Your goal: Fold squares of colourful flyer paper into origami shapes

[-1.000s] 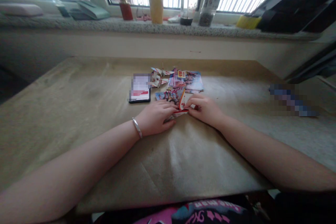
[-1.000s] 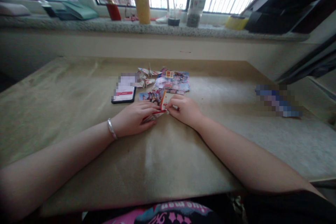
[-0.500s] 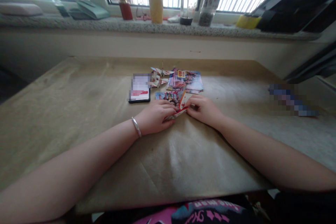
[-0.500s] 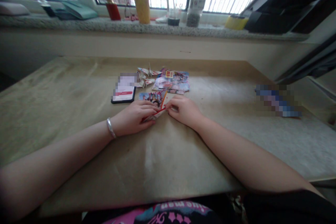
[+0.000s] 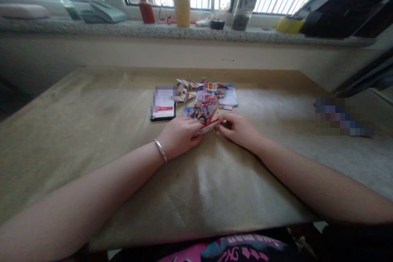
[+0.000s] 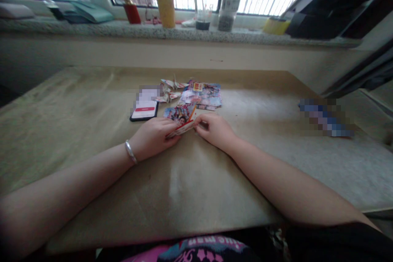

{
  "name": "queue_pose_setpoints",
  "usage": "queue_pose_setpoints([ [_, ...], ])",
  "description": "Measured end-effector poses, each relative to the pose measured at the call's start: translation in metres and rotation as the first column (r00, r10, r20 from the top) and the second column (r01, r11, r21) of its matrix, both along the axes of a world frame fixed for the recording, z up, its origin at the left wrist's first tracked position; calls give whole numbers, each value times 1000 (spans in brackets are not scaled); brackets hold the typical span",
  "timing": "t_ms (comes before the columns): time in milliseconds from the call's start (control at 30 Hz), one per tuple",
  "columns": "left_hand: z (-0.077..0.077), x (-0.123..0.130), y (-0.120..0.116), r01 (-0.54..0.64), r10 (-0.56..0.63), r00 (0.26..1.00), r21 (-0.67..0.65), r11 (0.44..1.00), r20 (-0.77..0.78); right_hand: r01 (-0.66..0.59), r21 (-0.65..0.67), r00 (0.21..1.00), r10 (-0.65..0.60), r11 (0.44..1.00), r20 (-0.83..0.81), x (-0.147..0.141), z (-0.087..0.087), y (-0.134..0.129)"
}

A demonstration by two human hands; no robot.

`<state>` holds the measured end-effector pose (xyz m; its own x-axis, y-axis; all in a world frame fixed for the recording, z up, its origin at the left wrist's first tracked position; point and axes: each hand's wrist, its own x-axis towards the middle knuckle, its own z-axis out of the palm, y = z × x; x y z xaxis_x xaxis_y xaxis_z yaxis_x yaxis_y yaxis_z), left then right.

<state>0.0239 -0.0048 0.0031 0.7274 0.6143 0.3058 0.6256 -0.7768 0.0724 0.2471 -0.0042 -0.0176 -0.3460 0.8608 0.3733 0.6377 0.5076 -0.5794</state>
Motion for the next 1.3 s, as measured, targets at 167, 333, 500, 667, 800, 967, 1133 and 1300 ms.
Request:
queue_pose_setpoints([
  [167,0,1,0,-50,50,998,19,999,23,70,-94,995,-76,993,-65,-4,5,-5],
  [333,0,-1,3,-49,50,996,-9,999,72,80,-23,990,-82,997,-113,-7,9,-7],
  [500,-3,-2,6,-6,15,990,-62,998,144,59,30,987,-54,998,-152,-8,9,-7],
  [667,-6,-3,11,70,-51,971,-78,994,232,6,91,991,7,996,-136,-8,12,-10],
  [800,-7,-3,10,62,-45,973,-68,996,228,19,153,996,-5,988,-90,-7,11,-11],
  [967,-3,-2,4,-11,14,991,-24,1000,133,30,181,999,-25,983,-28,-6,9,-11],
  [1133,0,-4,1,-19,19,997,5,1000,79,73,170,997,-79,983,27,-5,7,-11],
  [1300,-2,-3,1,21,-21,967,1,1000,255,46,196,996,-59,979,61,-3,7,-11],
])
